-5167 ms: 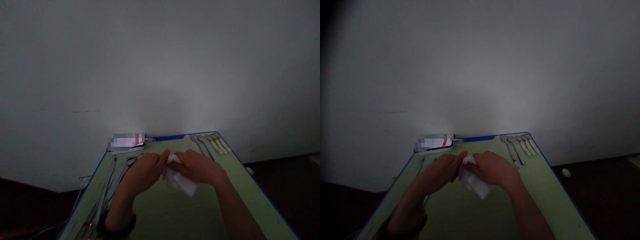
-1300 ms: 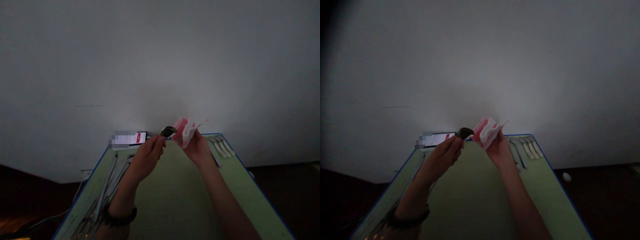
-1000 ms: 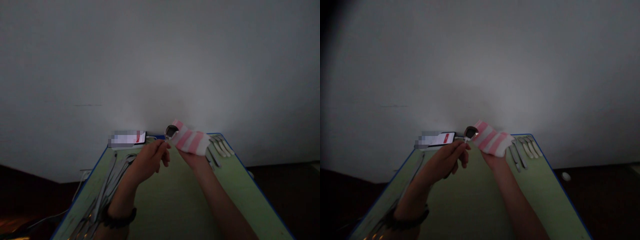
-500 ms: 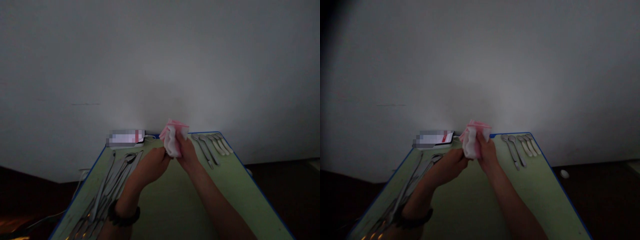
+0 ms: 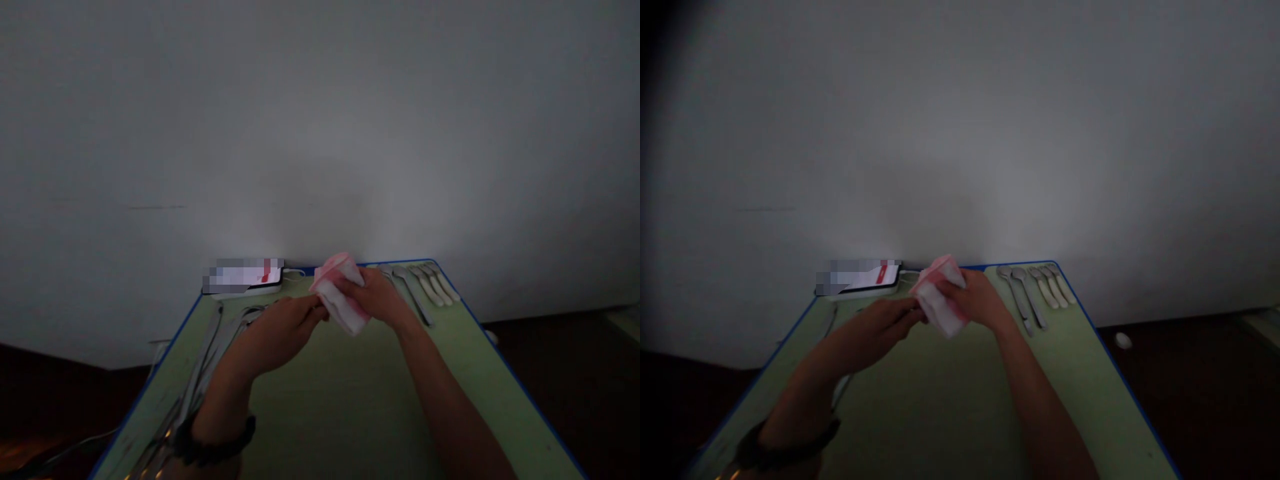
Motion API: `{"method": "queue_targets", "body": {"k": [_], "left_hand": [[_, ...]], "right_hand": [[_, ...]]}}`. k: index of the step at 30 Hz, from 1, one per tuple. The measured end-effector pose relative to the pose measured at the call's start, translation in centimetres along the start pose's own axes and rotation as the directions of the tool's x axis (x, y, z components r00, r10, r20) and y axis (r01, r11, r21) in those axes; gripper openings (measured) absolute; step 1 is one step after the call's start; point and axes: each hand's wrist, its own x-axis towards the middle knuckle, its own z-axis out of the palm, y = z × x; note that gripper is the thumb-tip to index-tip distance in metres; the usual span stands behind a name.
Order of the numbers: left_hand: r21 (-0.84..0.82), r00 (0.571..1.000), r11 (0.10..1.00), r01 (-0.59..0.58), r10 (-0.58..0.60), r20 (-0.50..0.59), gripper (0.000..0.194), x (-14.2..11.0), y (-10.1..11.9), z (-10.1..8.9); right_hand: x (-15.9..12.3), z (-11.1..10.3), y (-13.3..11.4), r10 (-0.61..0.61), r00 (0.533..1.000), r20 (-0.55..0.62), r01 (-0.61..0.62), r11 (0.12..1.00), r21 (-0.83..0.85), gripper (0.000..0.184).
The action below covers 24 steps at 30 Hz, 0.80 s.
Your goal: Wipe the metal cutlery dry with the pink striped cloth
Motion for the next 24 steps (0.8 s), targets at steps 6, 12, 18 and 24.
{"method": "queue_targets", "body": {"k": [6,12,18,24], "left_hand": [[0.039,0.999,0.999,0.027,-0.026,-0.026,0.03,0.2,-0.2,0.4],[0.083,0.984,0.981,0.176,-0.176,-0.005,0.031,-0.9,-1.2,-0.8],[-0.019,0.971,0.971,0.237,-0.237,-0.033,0.032,-1.4,-2.6,-1.8],[-0.001,0.982,0.984,0.178,-0.178,-0.065,0.032,1.0,-2.4,0.9]], "right_hand": [[0.3,-0.4,0.1,-0.049,0.998,-0.046,0.04,0.985,-0.171,0.041],[0.7,0.7,0.9,-0.056,0.99,-0.127,0.026,0.974,-0.226,0.043],[1.1,2.0,3.3,0.025,1.0,-0.019,-0.028,0.977,-0.212,0.036],[1.1,2.2,2.9,-0.182,0.983,0.027,0.184,0.979,-0.09,0.024]]}}
